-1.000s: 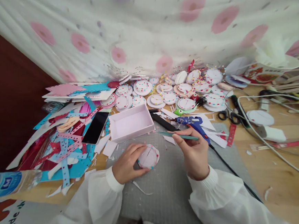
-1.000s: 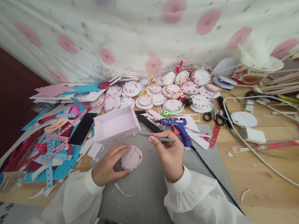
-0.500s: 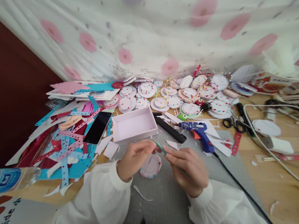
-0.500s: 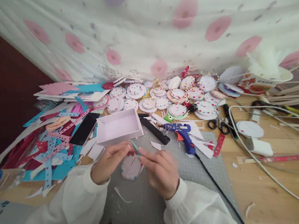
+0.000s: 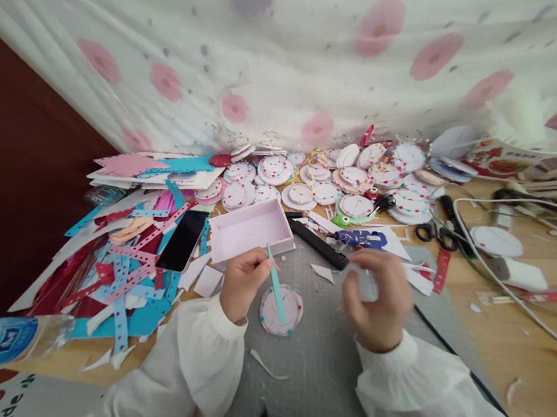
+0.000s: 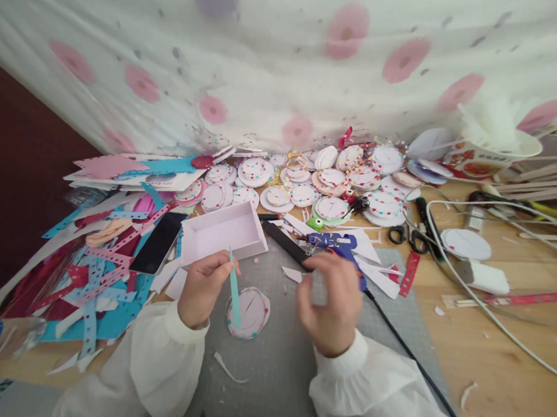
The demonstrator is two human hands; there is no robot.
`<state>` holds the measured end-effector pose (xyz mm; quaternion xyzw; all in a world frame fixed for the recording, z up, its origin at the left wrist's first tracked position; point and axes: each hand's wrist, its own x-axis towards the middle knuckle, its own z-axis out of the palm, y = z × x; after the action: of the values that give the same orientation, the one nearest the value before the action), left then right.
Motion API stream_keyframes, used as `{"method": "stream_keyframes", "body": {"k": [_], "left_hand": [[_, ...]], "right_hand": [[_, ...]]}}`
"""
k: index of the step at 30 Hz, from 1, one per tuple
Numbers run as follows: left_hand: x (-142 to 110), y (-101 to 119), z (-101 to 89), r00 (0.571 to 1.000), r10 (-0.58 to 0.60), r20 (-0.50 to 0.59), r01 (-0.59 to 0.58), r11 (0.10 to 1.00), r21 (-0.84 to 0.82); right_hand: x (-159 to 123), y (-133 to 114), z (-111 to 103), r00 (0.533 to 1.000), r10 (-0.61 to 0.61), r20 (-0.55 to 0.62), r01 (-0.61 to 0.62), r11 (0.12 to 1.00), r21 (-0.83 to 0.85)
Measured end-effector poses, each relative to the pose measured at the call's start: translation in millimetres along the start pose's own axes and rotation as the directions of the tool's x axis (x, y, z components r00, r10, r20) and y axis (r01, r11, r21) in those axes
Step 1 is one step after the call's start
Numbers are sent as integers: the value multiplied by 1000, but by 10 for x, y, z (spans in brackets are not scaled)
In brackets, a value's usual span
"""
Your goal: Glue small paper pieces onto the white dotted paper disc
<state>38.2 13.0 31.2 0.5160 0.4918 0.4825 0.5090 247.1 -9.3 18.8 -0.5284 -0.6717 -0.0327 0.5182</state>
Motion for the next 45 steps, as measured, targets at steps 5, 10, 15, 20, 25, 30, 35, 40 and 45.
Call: {"method": "stream_keyframes", "body": {"k": [5, 10, 15, 20, 25, 30, 35, 40, 45], "left_hand": [[41, -240, -167, 988, 90, 126, -78, 992, -103], [119, -369, -267, 971, 78, 228, -64, 995, -71], [157, -338, -272, 948, 77, 308, -59, 996, -69], [150, -352, -256, 913, 120, 389, -82, 990, -112], [151, -370, -262, 878, 167, 448, -110, 982, -150], [146, -355, -259, 854, 196, 482, -134, 978, -160], [147, -352, -262, 842, 198, 502, -143, 979, -146], [144, -335, -258, 842, 180, 509, -148, 984, -103], [145, -336, -250, 841, 199, 503, -168, 980, -107]], "right_hand": [[36, 415, -105, 949, 314, -14, -266, 778, -569], [-6, 524, -122, 770, 602, 213, -320, 652, -688], [94, 440, -103, 771, 626, 117, -431, 648, -627], [94, 239, -16, 826, 563, -30, -521, 741, -424], [-58, 29, 95, 924, 373, 78, -364, 925, -112], [-141, 36, 143, 951, 290, 102, -283, 956, -77], [-131, 72, 143, 963, 262, 64, -258, 964, -59], [-117, 43, 138, 967, 245, 71, -241, 969, -50], [-121, 51, 140, 969, 235, 72, -231, 971, -62]]}}
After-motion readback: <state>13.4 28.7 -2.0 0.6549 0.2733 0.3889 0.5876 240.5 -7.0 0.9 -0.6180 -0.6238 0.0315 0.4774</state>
